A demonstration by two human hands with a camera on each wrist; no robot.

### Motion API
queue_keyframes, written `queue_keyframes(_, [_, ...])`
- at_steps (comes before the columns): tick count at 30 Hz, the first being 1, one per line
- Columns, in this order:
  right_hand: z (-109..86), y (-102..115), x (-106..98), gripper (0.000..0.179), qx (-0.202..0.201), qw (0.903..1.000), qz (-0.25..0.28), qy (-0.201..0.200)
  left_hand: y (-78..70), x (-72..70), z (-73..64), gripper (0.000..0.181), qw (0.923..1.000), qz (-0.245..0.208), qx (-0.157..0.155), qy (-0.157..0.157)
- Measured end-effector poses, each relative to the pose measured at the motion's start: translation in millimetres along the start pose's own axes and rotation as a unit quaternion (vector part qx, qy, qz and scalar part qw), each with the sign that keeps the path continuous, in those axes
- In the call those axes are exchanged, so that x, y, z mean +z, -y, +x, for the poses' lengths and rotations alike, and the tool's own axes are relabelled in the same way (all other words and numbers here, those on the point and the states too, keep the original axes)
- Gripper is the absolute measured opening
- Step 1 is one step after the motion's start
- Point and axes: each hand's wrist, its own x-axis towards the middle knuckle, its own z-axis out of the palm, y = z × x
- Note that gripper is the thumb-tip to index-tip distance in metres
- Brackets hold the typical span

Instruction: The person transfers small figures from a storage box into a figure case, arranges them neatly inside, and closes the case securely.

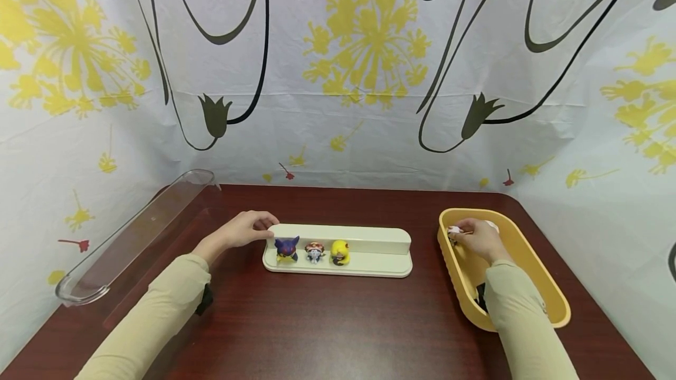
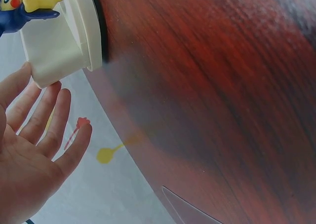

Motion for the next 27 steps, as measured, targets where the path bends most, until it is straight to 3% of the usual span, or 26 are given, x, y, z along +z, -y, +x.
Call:
queue_keyframes(11, [-0.3,0,-5,0.038,-0.001,1.0000,-0.007,-0.005,-0.4,-0.8,-0.9,0.025,1.0000,0.001,0.006,-0.001])
queue_keyframes(19, [0.2,5,-19,0.040,0.001,0.9975,0.067,0.020,-1.2,-1.6,-1.8,0.025,1.0000,0.003,0.008,-0.001])
queue_keyframes(27, [-2.7,22,-34,0.046,-0.006,0.9999,-0.011,0.000,-1.8,-1.2,-1.0,0.025,1.0000,-0.002,0.008,0.001])
